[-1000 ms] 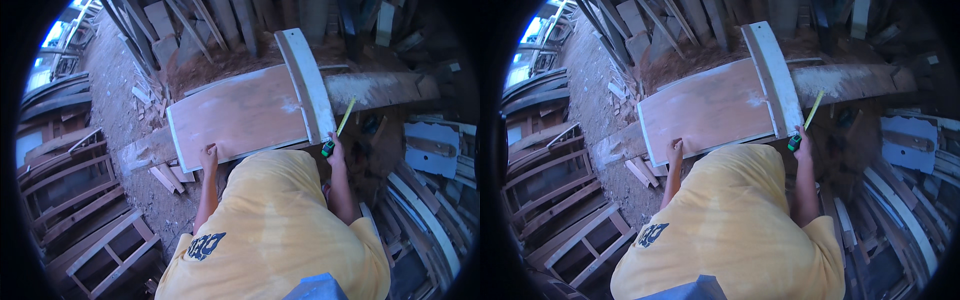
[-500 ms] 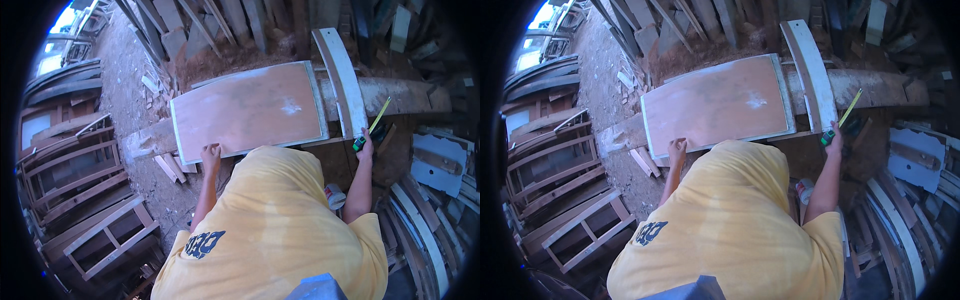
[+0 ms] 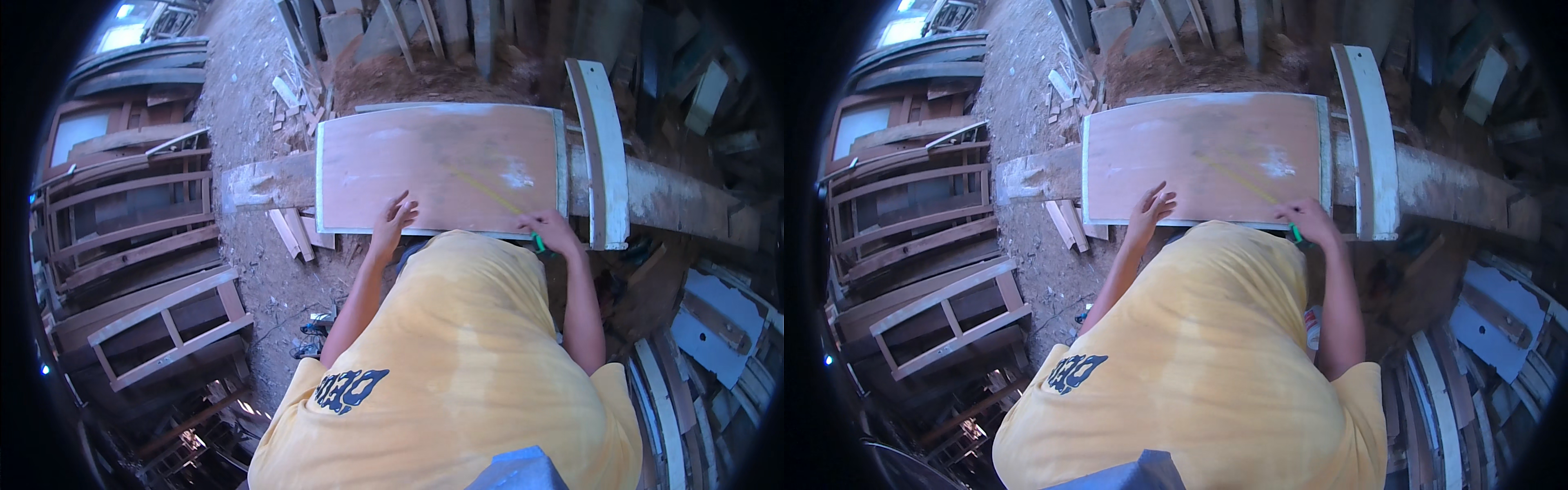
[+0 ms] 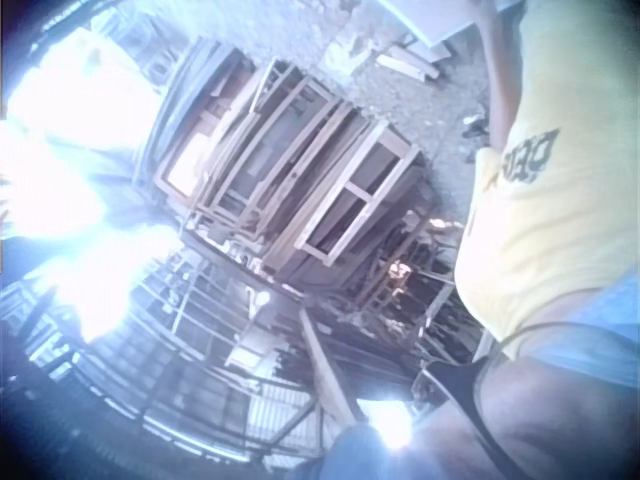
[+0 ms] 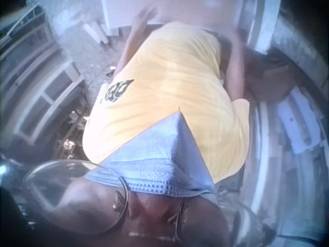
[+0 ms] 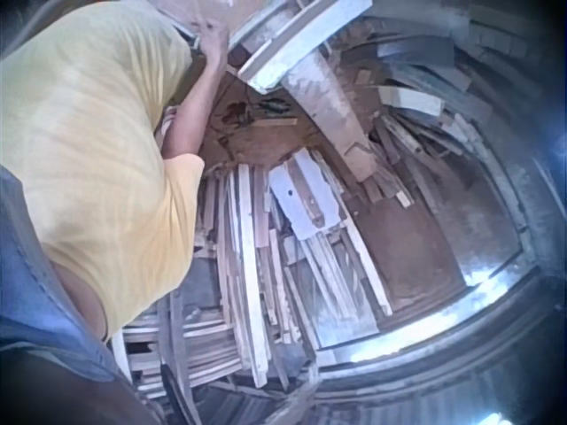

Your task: The person measures wooden panels and frames with a tape measure, marks them, and uses a circular saw to cut a wooden piece while working in a woodworking shop.

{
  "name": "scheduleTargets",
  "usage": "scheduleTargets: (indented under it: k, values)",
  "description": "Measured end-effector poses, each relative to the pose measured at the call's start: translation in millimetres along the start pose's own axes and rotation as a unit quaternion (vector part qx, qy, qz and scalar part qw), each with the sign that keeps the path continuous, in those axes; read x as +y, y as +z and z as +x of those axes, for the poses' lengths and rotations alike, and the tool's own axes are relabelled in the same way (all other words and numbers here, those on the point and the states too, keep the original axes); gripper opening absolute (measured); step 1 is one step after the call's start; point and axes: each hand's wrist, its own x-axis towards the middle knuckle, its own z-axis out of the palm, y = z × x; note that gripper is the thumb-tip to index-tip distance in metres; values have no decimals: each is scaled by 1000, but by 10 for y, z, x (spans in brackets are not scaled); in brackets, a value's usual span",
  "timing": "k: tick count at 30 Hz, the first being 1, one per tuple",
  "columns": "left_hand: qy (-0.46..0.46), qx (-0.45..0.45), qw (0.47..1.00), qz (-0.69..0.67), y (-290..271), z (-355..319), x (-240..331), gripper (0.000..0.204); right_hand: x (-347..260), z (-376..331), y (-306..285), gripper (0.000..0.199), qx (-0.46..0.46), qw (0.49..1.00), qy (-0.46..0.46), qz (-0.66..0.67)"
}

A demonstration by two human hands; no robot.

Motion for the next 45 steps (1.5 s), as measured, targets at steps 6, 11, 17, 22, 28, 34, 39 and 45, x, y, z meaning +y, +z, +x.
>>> scheduleTargets:
  k: [6,11,17,22,28,34,39,45]
  values:
    - [-61,57,963,-257,100,-127,-61,27,-601,321,388,34,-118,983,-81,-111]
    - [-83,162,926,-332,-329,4,-306,25,-496,418,476,35,-143,978,-76,-132]
    - [-73,439,858,-256,-1479,264,-709,42,-327,369,127,34,-118,972,-45,-197]
    - [-84,449,869,-192,-1918,435,-957,31,-305,413,368,36,-130,978,-70,-150]
    - [-84,434,886,-143,-2097,654,-1206,28,-463,448,472,32,-141,972,-45,-182]
    - [-62,402,903,-142,-2159,532,-1152,30,-101,567,412,31,-108,977,-43,-179]
    - [-70,385,916,-84,-2181,512,-1140,29,423,377,-47,31,-57,984,36,-166]
    - [-92,359,924,-93,-2321,522,-1165,40,841,169,-471,34,-15,977,127,-173]
